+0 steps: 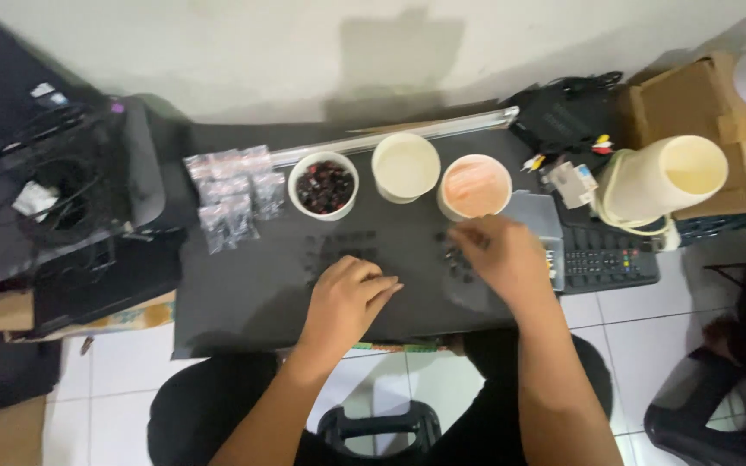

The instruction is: The person sits at a desk and assembles small black electronic components by hand, picking them from a white cup and placing them onto a black mat. They then pick up a small plastic bag and place the assembled components inside it.

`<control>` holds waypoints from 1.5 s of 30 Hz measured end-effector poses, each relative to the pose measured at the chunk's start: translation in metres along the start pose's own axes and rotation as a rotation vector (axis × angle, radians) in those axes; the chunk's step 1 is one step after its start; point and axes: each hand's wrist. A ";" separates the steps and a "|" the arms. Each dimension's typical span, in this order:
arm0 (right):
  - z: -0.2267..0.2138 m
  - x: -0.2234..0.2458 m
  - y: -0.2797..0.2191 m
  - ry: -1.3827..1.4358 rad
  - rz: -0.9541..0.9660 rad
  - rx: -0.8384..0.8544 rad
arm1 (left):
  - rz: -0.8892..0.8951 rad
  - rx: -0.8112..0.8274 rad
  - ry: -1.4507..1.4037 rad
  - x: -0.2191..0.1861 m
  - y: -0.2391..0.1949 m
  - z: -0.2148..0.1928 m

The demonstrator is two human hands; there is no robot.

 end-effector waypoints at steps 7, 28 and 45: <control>0.006 -0.030 0.029 -0.075 0.104 -0.172 | 0.131 -0.128 -0.109 -0.002 0.014 0.041; 0.026 -0.038 0.052 -0.222 0.161 0.005 | 0.314 -0.161 -0.207 0.003 0.020 0.047; 0.039 0.009 0.036 0.486 -0.270 -0.377 | 0.002 -0.513 -0.451 0.038 0.010 0.019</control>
Point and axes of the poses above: each hand's wrist, its own y-axis towards the middle knuckle, its own z-axis out of the palm, x = y × z, and after that the axes turned 5 degrees about -y, right-handed
